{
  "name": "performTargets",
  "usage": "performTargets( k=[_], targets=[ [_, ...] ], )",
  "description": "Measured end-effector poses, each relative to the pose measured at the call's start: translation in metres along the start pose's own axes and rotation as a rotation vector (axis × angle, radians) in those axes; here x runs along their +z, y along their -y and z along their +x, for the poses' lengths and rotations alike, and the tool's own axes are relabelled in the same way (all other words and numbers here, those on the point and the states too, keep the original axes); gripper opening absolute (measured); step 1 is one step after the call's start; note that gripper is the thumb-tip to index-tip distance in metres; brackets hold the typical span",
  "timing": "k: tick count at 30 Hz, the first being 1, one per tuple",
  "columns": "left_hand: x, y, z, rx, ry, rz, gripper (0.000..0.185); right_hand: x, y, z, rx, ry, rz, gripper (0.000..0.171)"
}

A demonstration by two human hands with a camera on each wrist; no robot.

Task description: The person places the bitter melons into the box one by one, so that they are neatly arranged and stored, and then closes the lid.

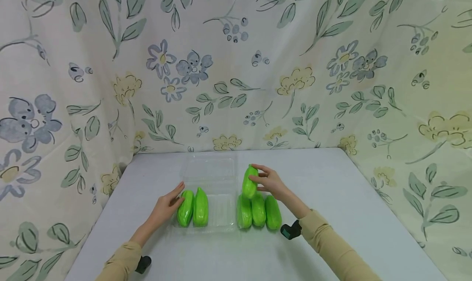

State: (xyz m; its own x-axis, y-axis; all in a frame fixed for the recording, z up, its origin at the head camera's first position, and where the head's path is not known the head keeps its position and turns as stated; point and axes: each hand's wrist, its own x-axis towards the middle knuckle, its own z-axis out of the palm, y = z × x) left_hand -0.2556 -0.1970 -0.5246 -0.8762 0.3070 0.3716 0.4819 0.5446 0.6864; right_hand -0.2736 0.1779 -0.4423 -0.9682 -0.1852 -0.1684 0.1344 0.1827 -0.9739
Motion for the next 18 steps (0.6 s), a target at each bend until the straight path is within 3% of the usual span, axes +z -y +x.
performTargets(
  k=[13,18],
  targets=[
    [-0.001,-0.001,0.000,-0.005,0.007,0.000,0.048,0.033,0.004,0.001,-0.014,0.017,0.057,0.053],
    [-0.001,-0.001,0.000,0.006,0.003,0.002,0.048,0.044,0.003,-0.001,-0.023,0.022,0.033,0.052]
  ],
)
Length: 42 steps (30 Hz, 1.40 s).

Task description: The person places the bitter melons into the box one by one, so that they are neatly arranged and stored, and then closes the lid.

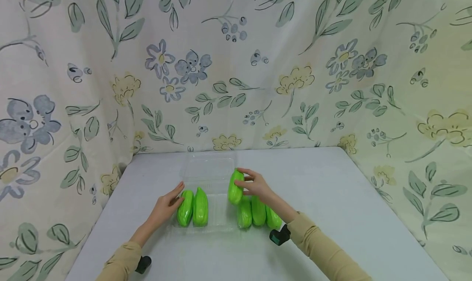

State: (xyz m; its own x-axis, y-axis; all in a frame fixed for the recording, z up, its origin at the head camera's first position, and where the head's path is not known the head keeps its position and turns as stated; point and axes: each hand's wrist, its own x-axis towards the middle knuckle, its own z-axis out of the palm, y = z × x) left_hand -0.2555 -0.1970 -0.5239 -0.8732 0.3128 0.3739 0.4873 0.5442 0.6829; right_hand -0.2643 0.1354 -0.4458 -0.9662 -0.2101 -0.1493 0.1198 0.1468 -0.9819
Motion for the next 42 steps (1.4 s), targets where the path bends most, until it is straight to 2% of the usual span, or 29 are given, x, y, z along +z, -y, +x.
performTargets(
  k=[10,19,30,42],
  targets=[
    [0.001,0.001,0.000,-0.010,-0.002,0.002,0.048,0.022,-0.001,-0.005,-0.038,0.039,-0.016,0.053],
    [0.000,0.000,0.000,-0.010,-0.001,-0.006,0.048,0.040,-0.006,-0.004,-0.027,0.075,-0.032,0.054],
    [0.000,-0.003,0.001,0.019,-0.010,0.005,0.047,0.053,-0.013,-0.002,-0.016,0.086,-0.062,0.056],
    [0.001,-0.002,0.002,0.004,-0.004,0.008,0.048,0.067,-0.020,-0.001,-0.022,0.083,-0.099,0.054]
  ],
)
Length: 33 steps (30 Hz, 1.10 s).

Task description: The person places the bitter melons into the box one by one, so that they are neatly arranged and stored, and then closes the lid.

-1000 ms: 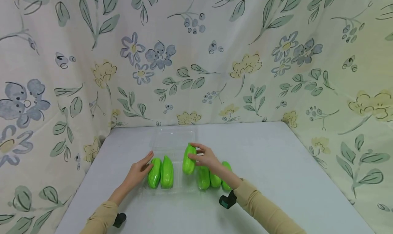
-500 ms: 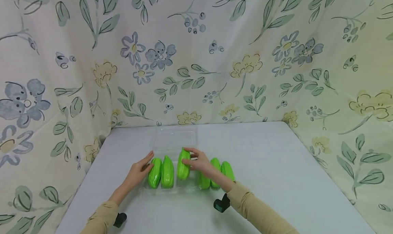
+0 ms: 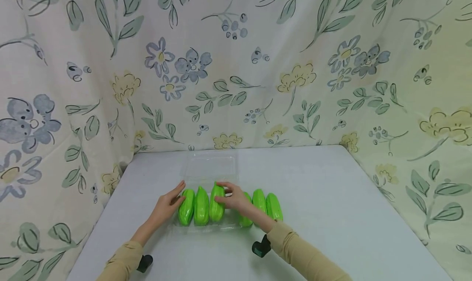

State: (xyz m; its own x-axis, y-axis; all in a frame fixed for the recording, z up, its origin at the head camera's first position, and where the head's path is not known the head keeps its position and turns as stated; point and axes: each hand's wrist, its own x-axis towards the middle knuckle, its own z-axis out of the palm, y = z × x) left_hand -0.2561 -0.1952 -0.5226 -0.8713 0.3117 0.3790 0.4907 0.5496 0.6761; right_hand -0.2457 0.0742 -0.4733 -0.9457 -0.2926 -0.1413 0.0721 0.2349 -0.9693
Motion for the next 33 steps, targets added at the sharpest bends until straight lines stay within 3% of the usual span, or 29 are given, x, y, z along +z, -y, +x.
performTargets(
  k=[19,33],
  targets=[
    [0.000,0.001,0.001,0.032,-0.008,-0.007,0.047,0.013,-0.007,0.000,-0.005,-0.035,-0.144,0.051],
    [0.000,0.001,0.001,0.005,0.001,-0.006,0.047,0.020,-0.014,0.002,-0.010,-0.047,-0.120,0.051]
  ],
)
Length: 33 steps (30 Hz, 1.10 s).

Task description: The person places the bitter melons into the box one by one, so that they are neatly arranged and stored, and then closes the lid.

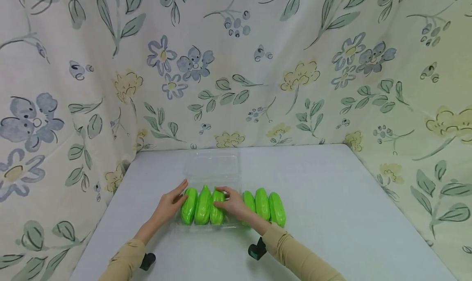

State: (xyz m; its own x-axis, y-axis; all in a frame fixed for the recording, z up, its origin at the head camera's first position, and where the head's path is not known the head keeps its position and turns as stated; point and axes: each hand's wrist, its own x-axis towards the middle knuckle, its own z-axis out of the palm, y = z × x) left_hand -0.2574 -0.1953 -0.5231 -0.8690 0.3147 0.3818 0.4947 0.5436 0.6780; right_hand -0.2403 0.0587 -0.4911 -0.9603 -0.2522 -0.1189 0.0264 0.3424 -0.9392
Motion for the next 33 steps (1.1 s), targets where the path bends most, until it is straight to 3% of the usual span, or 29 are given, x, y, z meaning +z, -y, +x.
performTargets(
  k=[20,33],
  targets=[
    [-0.0002,-0.0014,0.0002,-0.007,0.004,0.011,0.047,0.0057,0.0004,-0.0034,-0.067,-0.070,-0.170,0.047],
    [0.0002,0.0000,-0.0006,-0.003,-0.001,-0.012,0.047,0.0056,-0.0009,-0.0033,-0.079,-0.059,-0.174,0.047]
  ],
)
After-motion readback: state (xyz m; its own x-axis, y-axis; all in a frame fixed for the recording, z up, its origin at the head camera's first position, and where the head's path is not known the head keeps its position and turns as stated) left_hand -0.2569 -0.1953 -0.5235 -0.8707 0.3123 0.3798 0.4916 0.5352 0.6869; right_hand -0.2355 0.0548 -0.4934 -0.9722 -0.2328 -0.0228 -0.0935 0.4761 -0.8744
